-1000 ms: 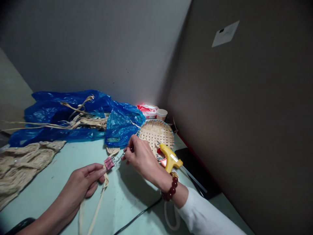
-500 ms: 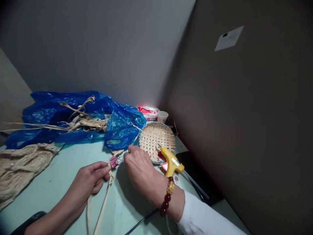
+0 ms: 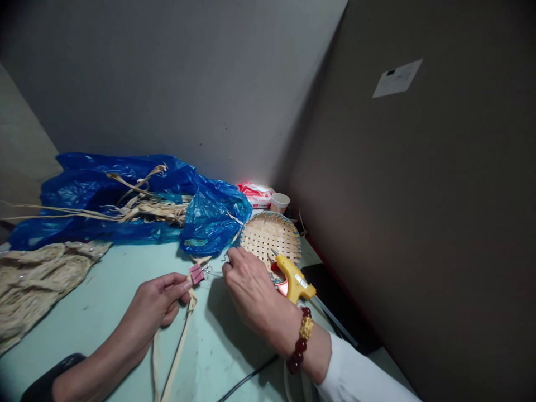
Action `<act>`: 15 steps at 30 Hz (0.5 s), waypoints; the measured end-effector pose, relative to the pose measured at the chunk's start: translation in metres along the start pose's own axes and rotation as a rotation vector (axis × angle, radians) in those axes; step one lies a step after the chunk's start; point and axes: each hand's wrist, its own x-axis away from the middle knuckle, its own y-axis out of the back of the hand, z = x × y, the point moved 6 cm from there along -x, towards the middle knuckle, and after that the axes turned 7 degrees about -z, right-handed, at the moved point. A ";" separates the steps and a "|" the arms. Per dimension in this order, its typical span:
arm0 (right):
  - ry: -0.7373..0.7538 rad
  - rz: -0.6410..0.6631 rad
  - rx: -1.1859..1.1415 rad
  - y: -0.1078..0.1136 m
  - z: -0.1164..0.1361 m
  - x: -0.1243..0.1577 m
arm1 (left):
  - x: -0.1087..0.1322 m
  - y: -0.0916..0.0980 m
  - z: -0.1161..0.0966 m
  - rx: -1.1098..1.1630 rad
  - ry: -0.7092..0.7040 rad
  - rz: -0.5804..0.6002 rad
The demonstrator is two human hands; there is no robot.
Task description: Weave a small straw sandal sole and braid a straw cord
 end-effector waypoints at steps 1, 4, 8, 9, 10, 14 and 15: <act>-0.004 -0.003 0.035 0.000 -0.001 -0.004 | 0.000 0.000 0.000 -0.002 0.000 -0.002; -0.031 -0.005 0.139 -0.001 -0.003 -0.021 | 0.000 0.000 -0.001 -0.008 -0.007 -0.009; 0.012 0.034 0.233 -0.012 0.001 -0.045 | 0.000 -0.001 -0.003 -0.020 -0.020 -0.029; 0.029 0.043 0.247 -0.016 0.003 -0.049 | -0.001 -0.001 -0.003 -0.023 -0.023 -0.033; 0.046 0.050 0.258 -0.020 0.004 -0.053 | -0.002 -0.001 -0.003 -0.027 -0.027 -0.037; 0.110 0.068 0.277 -0.033 0.006 -0.059 | -0.006 -0.003 -0.001 -0.052 -0.044 -0.050; 0.119 0.072 0.280 -0.034 0.005 -0.060 | -0.008 -0.004 0.000 -0.060 -0.047 -0.053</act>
